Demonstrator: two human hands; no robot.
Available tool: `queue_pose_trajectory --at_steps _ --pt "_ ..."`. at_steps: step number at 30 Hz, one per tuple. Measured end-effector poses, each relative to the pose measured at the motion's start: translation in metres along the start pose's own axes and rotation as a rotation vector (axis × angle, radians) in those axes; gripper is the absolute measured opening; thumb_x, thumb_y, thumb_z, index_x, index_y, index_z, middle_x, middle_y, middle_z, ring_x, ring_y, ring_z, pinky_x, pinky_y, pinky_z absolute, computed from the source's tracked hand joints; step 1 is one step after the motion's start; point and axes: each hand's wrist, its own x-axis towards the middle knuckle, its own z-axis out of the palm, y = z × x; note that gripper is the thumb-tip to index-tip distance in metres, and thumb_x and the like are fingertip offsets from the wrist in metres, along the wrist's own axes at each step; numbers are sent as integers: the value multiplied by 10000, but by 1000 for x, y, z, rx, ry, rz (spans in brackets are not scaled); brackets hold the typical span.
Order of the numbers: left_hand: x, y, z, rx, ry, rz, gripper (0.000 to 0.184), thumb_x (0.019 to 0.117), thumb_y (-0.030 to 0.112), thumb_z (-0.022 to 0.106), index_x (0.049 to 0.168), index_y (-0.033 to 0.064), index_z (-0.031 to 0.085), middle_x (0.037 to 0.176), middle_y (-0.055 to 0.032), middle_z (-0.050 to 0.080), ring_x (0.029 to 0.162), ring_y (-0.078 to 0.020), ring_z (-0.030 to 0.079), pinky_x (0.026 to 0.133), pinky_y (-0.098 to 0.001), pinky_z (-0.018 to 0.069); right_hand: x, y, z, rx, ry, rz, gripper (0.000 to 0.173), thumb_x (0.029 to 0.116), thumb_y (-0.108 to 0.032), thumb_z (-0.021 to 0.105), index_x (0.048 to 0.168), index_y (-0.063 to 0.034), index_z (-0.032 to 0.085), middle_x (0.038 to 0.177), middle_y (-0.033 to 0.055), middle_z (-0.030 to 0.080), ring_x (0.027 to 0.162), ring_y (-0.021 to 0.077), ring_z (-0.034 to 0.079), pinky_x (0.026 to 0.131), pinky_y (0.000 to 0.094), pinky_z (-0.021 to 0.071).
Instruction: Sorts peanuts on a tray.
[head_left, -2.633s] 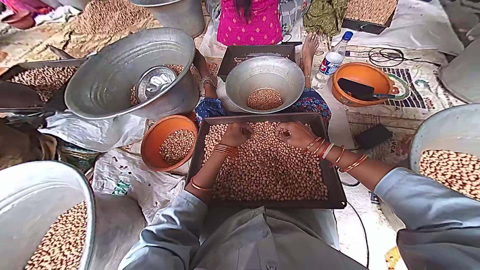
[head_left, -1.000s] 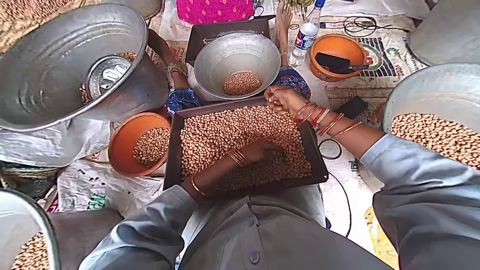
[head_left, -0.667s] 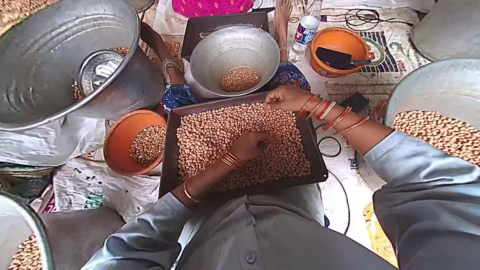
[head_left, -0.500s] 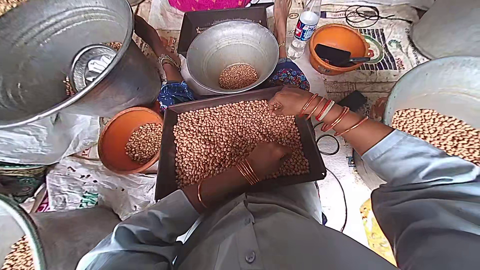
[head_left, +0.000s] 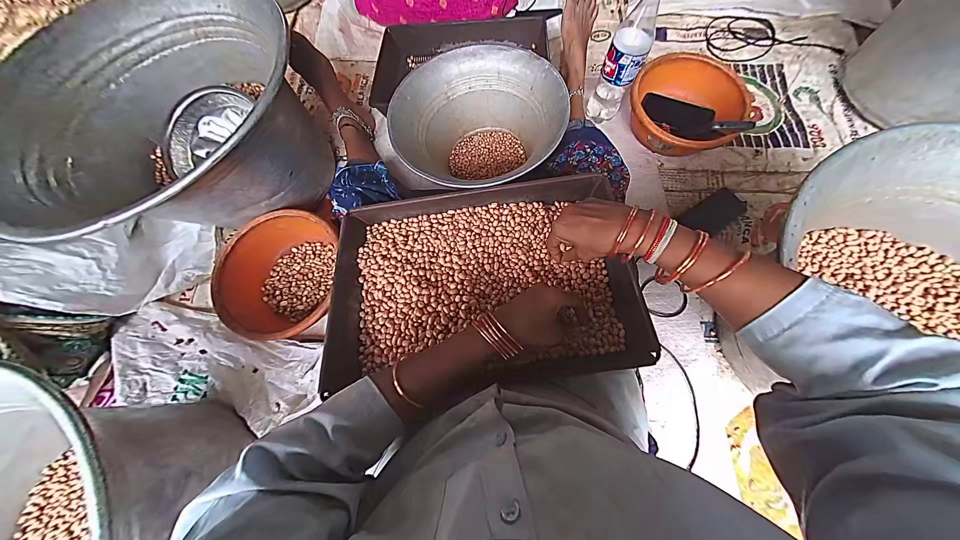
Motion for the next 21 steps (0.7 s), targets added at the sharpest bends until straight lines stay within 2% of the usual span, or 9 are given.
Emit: queue_pose_trajectory --at_steps 2,3,5,7,9,13,16,19,21 --pt "-13 -19 -27 -251 111 -10 161 967 78 621 1104 29 689 836 -51 647 687 -97 565 645 -284 484 2 -2 5 -16 23 -30 82 921 -147 726 983 -107 761 850 107 704 842 329 686 726 558 521" --pt "-20 -34 -37 -383 199 11 185 939 79 543 1081 51 658 818 -7 614 655 -52 536 585 -219 441 3 -2 8 -28 35 -43 80 922 -153 726 982 -108 753 847 106 698 831 326 683 721 553 520" --pt "-32 -52 -57 -481 366 20 231 916 89 434 1045 75 625 798 50 589 637 -4 531 561 -160 435 6 -5 13 -28 65 -74 95 923 -154 723 994 -112 768 841 108 710 812 323 690 715 554 524" --pt "-45 -51 -68 -303 472 -89 238 954 56 453 1054 64 668 798 22 594 647 -38 515 586 -213 417 11 -7 19 -31 95 -95 94 939 -161 701 982 -112 768 825 102 709 802 316 693 712 547 525" --pt "-54 -45 -65 -83 486 -220 162 1004 46 562 1055 82 711 835 -67 674 670 -155 592 623 -356 491 16 -7 27 -46 144 -129 79 934 -137 684 922 -94 749 784 100 691 765 314 684 667 533 511" --pt "-50 -34 -47 253 433 -332 126 984 88 668 1054 107 771 872 -139 730 754 -323 690 714 -562 554 19 -11 36 -94 168 -134 63 932 -88 680 901 -63 729 792 122 685 764 331 687 655 529 508" --pt "-43 -45 -36 425 369 -328 144 972 114 673 1079 94 767 1065 -151 752 965 -370 732 840 -598 575 17 -14 34 -117 148 -118 51 928 -86 685 922 -66 732 809 123 687 770 333 686 649 527 505" --pt "-40 -47 -30 505 339 -355 157 979 128 642 1072 94 765 1078 -156 740 960 -380 727 810 -596 576 18 -14 34 -118 136 -123 44 917 -112 715 921 -72 732 806 119 689 774 330 688 660 525 511" --pt "-41 -45 -28 530 366 -308 124 950 77 649 1004 66 760 992 -178 739 875 -397 728 721 -591 576 18 -15 36 -114 144 -139 37 902 -108 730 911 -72 731 790 114 689 763 327 690 655 524 511"
